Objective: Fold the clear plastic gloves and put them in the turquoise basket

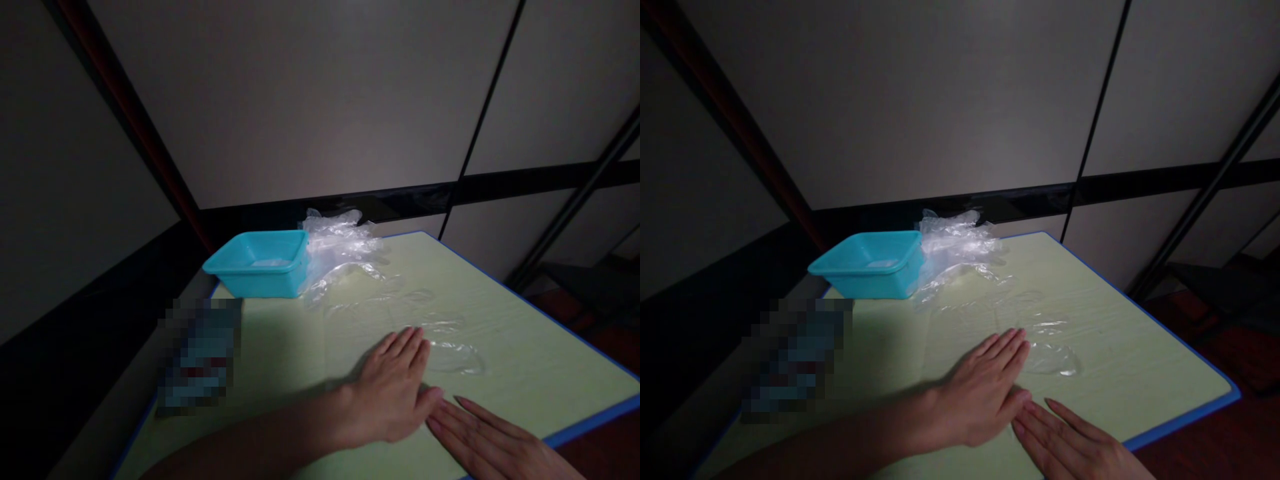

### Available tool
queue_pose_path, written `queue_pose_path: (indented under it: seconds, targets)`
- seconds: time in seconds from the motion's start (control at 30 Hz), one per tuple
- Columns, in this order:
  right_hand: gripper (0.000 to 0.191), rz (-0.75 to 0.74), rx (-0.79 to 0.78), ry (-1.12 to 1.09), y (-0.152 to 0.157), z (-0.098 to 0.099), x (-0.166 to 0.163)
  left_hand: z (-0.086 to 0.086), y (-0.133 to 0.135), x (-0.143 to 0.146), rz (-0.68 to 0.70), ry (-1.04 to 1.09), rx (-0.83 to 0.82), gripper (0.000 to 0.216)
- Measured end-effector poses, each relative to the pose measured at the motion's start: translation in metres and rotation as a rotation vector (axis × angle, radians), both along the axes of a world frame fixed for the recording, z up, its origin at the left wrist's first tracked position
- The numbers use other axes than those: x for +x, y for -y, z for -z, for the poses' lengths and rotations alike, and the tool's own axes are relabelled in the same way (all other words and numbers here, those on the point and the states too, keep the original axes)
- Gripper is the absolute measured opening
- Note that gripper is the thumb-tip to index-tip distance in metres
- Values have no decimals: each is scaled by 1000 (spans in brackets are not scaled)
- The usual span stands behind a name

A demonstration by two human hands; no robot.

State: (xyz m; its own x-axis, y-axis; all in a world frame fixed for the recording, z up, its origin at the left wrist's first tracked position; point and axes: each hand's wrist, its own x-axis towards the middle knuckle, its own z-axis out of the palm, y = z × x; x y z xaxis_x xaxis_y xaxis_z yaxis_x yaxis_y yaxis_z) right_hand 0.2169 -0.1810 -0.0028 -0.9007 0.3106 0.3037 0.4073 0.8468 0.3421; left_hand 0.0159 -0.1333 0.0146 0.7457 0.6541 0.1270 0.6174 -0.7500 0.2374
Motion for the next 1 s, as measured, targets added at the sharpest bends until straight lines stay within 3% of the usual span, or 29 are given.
queue_pose_path:
  seconds: [0.43, 0.63, 0.8, 1.0]
  targets:
    - [51, 18, -216, -84, 1, 0, 0, 0, -9, -74, -217, -148, 57, 54]
    - [61, 35, -430, -149, 7, -14, 1, 4, -9, -78, -230, -84, 72, 55]
    - [53, 177, -555, -281, 4, -22, 15, 4, -13, -77, -286, 198, 37, 48]
    - [31, 69, -584, -277, -7, -36, 12, -2, -20, -78, -423, 745, -51, 22]
